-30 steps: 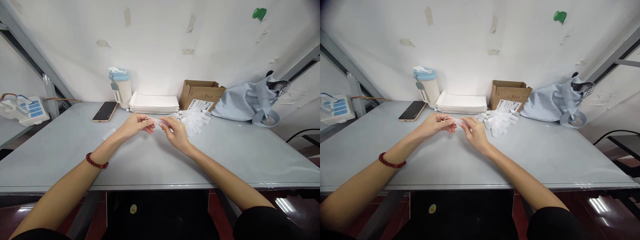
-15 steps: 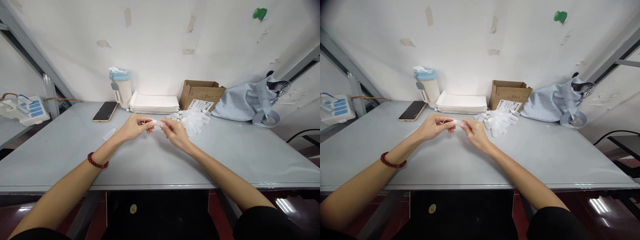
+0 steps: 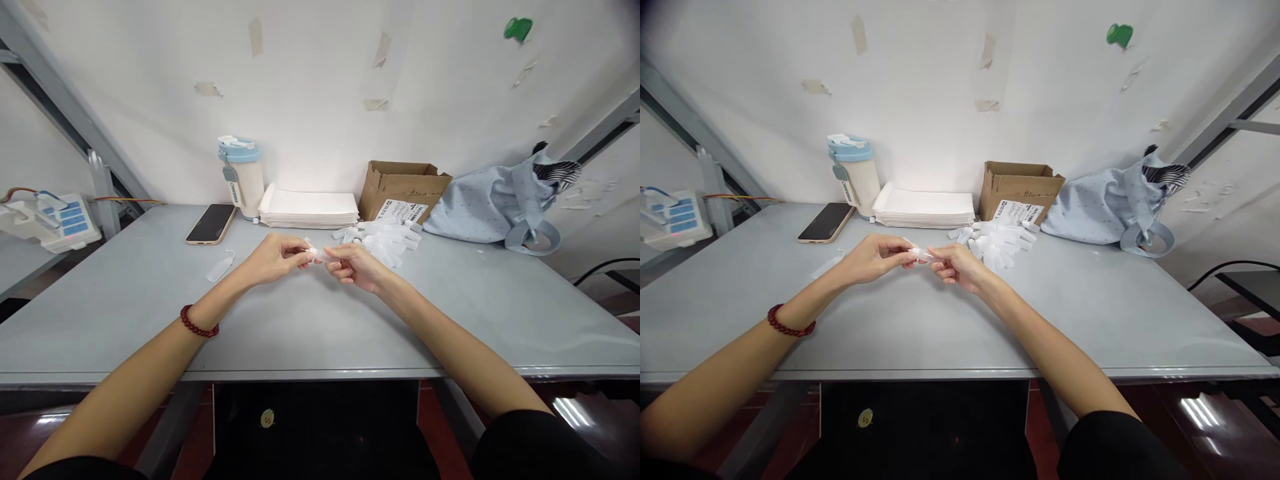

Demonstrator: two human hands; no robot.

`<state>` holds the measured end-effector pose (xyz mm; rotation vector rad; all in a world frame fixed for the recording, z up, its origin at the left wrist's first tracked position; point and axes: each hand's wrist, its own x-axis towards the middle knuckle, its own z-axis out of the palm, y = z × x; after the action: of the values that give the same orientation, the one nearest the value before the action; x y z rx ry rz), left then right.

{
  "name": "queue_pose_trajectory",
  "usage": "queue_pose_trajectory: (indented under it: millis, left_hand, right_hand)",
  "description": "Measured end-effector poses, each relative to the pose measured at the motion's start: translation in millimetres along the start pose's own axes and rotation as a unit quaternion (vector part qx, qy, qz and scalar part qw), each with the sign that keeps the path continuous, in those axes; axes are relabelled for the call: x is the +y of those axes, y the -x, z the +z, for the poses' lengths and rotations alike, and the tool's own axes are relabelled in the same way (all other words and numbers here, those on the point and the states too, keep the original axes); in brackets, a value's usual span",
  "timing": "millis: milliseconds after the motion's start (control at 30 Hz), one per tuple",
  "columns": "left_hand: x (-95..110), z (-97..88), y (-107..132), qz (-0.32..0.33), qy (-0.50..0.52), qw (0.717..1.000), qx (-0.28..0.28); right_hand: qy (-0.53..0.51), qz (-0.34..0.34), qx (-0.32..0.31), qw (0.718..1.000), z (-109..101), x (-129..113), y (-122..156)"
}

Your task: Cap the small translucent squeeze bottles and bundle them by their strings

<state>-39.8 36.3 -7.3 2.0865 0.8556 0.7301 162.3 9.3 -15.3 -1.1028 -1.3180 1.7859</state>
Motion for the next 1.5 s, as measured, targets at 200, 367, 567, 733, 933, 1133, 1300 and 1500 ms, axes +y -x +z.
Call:
queue_pose_trajectory:
  millis: [200, 367, 567, 733, 933, 1133, 1300, 1500]
  left_hand:
    - [-23, -14.4, -11, -0.086, -0.078, 0.983, 0.142]
    - [-51, -50.4, -15, -0.164, -0.293, 0.918, 0.209]
    - [-72, -79.2, -9, -0.228, -0.386, 0.872, 0.196]
    - [-88, -87.8, -9, -0.211, -0.396, 0.879, 0.159]
    - [-104, -88.6, -23, -0.146, -0.405, 0.9, 0.074]
    - [-106, -80.8, -31, -0.126, -0.448, 0.885, 0.011]
    - [-107, -77.9, -30, -0.145, -0.452, 0.88, 0.01]
    - [-108, -76.5, -29, -0.148, -0.444, 0.883, 0.038]
  right_hand:
    - [0.425, -0.225, 0.302, 0.823, -23, -5, -2]
    - [0.586, -0.274, 0.445, 0.619, -63, 4, -10]
    - [0.597, -0.296, 0.446, 0.597, -69, 9, -13]
    - [0.576, -0.299, 0.43, 0.627, -57, 4, -10]
    - [0.558, -0.324, 0.418, 0.639, -46, 7, -11]
    - [0.533, -0.345, 0.41, 0.655, -42, 7, -11]
    - [0.534, -0.353, 0.398, 0.657, -38, 10, -13]
    - [0.541, -0.359, 0.391, 0.653, -35, 11, -13]
